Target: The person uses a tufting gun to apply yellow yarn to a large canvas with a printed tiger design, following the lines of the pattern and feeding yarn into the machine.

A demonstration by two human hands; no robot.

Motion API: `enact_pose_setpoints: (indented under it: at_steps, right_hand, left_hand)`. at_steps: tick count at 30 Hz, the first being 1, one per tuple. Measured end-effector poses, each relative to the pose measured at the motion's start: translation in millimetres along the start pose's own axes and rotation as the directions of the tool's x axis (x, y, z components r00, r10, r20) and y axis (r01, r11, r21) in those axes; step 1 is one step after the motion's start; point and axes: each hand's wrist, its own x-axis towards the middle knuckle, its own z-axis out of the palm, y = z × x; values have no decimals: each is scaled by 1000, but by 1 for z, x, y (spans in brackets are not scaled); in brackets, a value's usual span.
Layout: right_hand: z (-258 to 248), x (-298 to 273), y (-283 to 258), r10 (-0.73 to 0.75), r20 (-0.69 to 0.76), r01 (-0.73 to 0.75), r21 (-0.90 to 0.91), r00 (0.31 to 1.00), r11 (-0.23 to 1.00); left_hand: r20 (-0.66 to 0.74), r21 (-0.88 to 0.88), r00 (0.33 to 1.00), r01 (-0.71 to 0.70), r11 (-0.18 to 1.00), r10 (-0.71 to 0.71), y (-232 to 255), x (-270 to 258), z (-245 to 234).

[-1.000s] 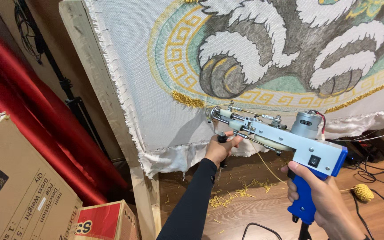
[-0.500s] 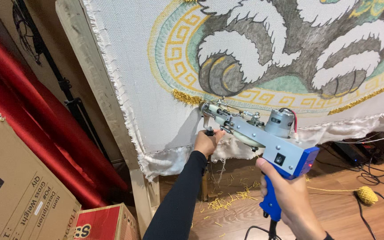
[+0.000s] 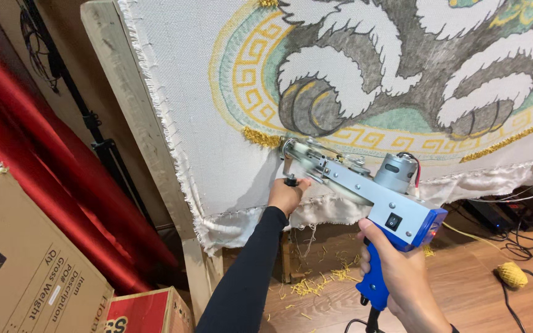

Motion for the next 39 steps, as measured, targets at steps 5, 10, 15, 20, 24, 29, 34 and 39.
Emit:
enact_pose_setpoints:
  at_steps: [5, 10, 15, 20, 24, 29, 34, 39]
  right_hand:
    - [-2, 2, -3, 9, -7, -9, 1, 1000, 1000]
    - [-14, 0, -2, 13, 33, -13, 7, 999, 1000]
    - [-46, -1, -10, 65, 57, -63, -31, 996, 998]
    - [-94, 5, -22, 57, 110, -49, -71, 992, 996]
    - [-122, 8, -28, 16, 122, -10, -50, 992, 999]
    - [-129, 9, -25, 4, 116, 1, -44, 993, 999]
    - [-124, 11, -15, 46, 137, -40, -49, 989, 998]
    - [-130, 13, -3, -18, 187, 20, -6, 982, 1000]
  left_hand:
    - [-34, 58, 999, -31, 998, 33, -2, 10, 4]
    - [9, 40, 1000, 6, 999, -7, 7, -3, 8]
    - [146, -298, 988, 93, 950, -51, 9, -19, 36]
    - [242, -339, 969, 33, 940, 53, -7, -23, 74]
    - [310, -284, 940, -51, 958, 142, -2, -34, 82]
    - [345, -121, 937, -16, 993, 57, 27, -58, 73]
    - [294, -154, 955, 77, 985, -29, 29, -75, 55]
    - [293, -36, 956, 1, 999, 10, 27, -73, 51]
